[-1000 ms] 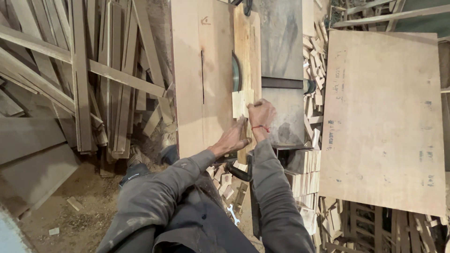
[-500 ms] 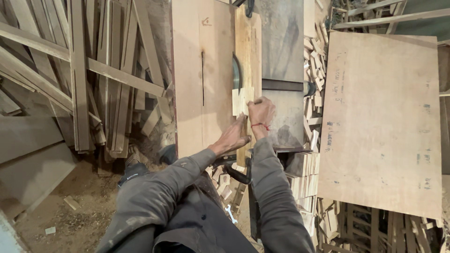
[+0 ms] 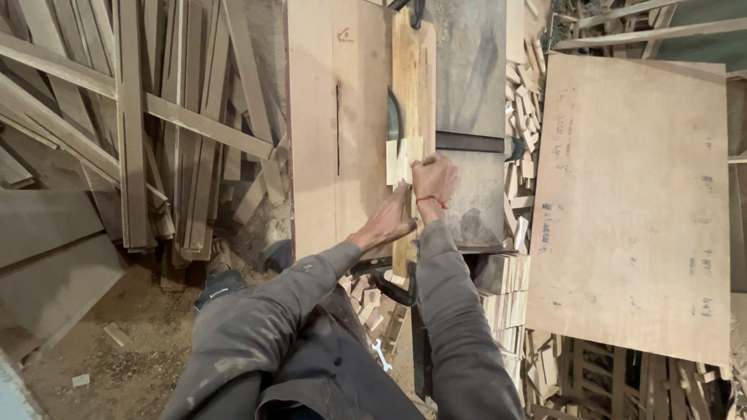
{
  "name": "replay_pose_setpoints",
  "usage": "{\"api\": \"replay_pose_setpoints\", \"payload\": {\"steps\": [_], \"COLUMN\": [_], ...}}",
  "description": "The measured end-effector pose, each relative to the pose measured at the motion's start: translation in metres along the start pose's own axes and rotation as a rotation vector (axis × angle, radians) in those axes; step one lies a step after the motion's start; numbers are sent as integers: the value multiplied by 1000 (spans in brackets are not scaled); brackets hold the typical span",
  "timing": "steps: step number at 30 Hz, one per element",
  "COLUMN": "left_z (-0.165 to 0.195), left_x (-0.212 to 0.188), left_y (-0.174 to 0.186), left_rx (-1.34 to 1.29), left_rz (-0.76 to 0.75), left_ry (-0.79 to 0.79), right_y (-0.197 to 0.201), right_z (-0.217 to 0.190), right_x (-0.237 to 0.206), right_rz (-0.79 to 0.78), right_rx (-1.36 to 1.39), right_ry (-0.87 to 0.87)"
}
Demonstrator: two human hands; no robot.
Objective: The person cuts small wood blocks on a table saw, guiding each piece against the fence and blade by hand, then sets the cut pieces aside and stacks finished blocks. At one point the person briefly handles a phone before resuming cutting.
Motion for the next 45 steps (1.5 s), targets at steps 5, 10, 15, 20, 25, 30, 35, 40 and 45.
{"api": "replay_pose_setpoints", "payload": {"steps": [5,10,15,20,25,30,35,40,45], "left_z": [-3,16,20,26,18,22,40,53,64], "left_x": [-1,0,2,9,11,-21,-63,-92,-121], "left_y": [-2,3,9,14,17,10,20,44,63], "left_rx": [-46,-33,-50,-54,-68,55,-7,29,19], "left_rz": [-1,96,55,45,33,-27,-113,-165,-90], "left_ry": [27,-182,-123,-89,-108,-159,-145,-28,-41], "right_y": [-1,-3,-5,-8,-8,-8,-7,-17,-14], "right_z": [-8,-12,-14,-15,-26,-34,-44,-52,-61], "right_x": [1,2,5,12,17,22,30,47,72], "right_rz": [13,14,8,9,50,25,0,-20,-85], "right_rx": [19,10,5,-9,3,-9,-7,0,-5], "right_ry": [53,59,42,6,56,14,-1,17,38]}}
Point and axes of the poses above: each hand's wrist, its own x-axis towards the middle knuckle, its own y-axis out of the back of the hand, z = x × y, the point moved 9 cm from there along x, towards the middle knuckle, and after that the axes turned 2 degrees about x, right-handed, at the moved point
